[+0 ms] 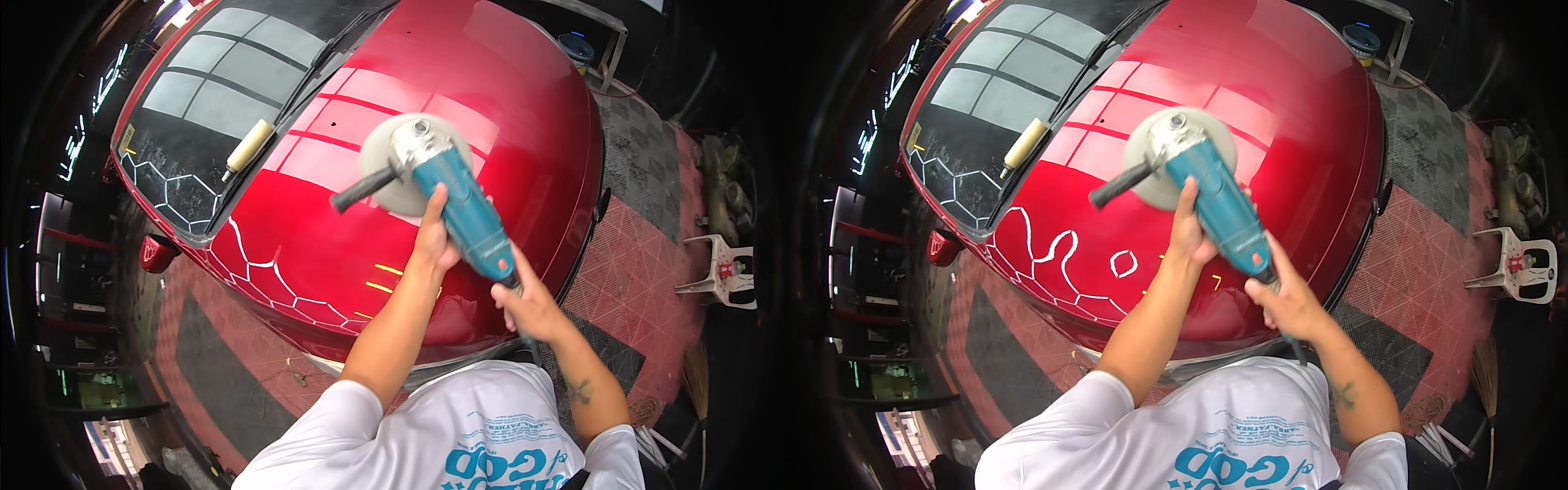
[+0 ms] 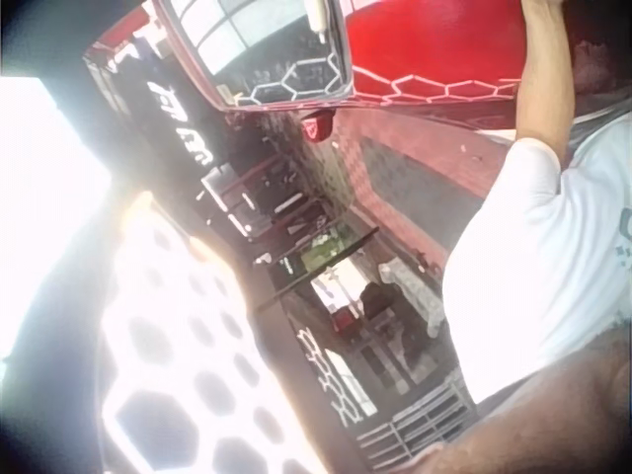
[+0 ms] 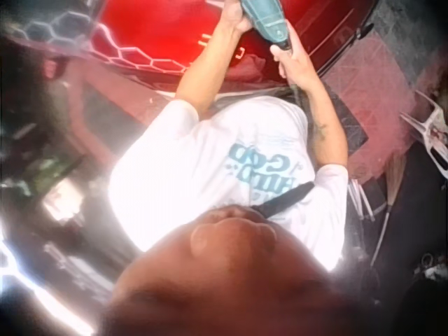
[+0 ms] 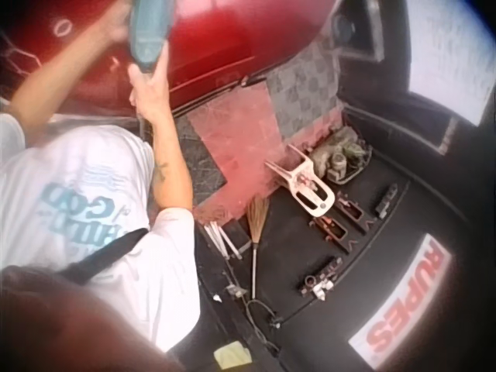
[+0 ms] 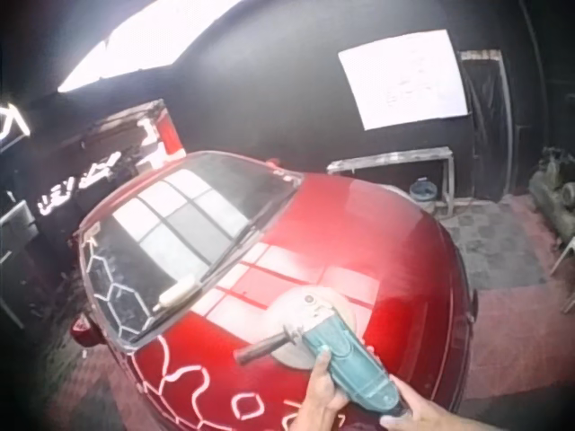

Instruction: The person applies a white compound to the hood of a red car and then uses a teal electric polisher with a white pad to buff the surface. The person moves the polisher in circular and sweeping motions across the hood, covering multiple areas.

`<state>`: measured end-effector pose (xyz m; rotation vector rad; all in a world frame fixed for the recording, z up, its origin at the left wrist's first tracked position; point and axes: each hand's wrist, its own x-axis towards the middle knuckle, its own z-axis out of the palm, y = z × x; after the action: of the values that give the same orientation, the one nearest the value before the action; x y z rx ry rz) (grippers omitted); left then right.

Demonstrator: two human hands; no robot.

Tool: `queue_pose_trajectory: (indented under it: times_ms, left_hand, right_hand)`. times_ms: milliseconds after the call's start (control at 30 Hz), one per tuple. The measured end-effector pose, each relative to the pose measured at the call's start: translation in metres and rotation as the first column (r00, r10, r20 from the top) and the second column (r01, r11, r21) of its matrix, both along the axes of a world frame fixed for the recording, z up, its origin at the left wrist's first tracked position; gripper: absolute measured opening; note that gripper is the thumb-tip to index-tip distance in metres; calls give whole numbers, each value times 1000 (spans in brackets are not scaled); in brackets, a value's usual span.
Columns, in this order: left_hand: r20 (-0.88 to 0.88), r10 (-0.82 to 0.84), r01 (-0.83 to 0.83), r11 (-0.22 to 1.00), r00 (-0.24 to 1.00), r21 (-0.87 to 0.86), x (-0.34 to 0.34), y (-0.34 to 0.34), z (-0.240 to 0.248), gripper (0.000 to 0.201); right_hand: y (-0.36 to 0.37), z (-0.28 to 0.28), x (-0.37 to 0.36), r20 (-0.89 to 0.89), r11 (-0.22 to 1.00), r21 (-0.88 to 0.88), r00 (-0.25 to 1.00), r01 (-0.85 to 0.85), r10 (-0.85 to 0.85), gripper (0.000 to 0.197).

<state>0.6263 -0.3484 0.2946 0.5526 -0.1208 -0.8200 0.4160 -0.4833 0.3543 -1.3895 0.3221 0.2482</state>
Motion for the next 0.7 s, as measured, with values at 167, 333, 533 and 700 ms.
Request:
queue_pose_trajectory:
  times_ms: [167,333,533,700]
  left_hand:
    - [-4,-40,40,992,999,121,44,-32,41,61]
    - [-34,40,-33,982,999,186,23,-6,56,55]
    - [-67,148,-129,966,987,225,-28,53,48,56]
    - [-68,216,-186,936,974,299,-50,90,34,78]
  right_hand:
    - [-20,19,34,24,982,187,999,29,-34,89]
    - [-23,14,26,-14,954,285,995,-92,100,89]
    - [2,-5,-2,52,939,267,976,-219,213,99]
    - [15,-9,-17,16,920,253,953,-298,304,102]
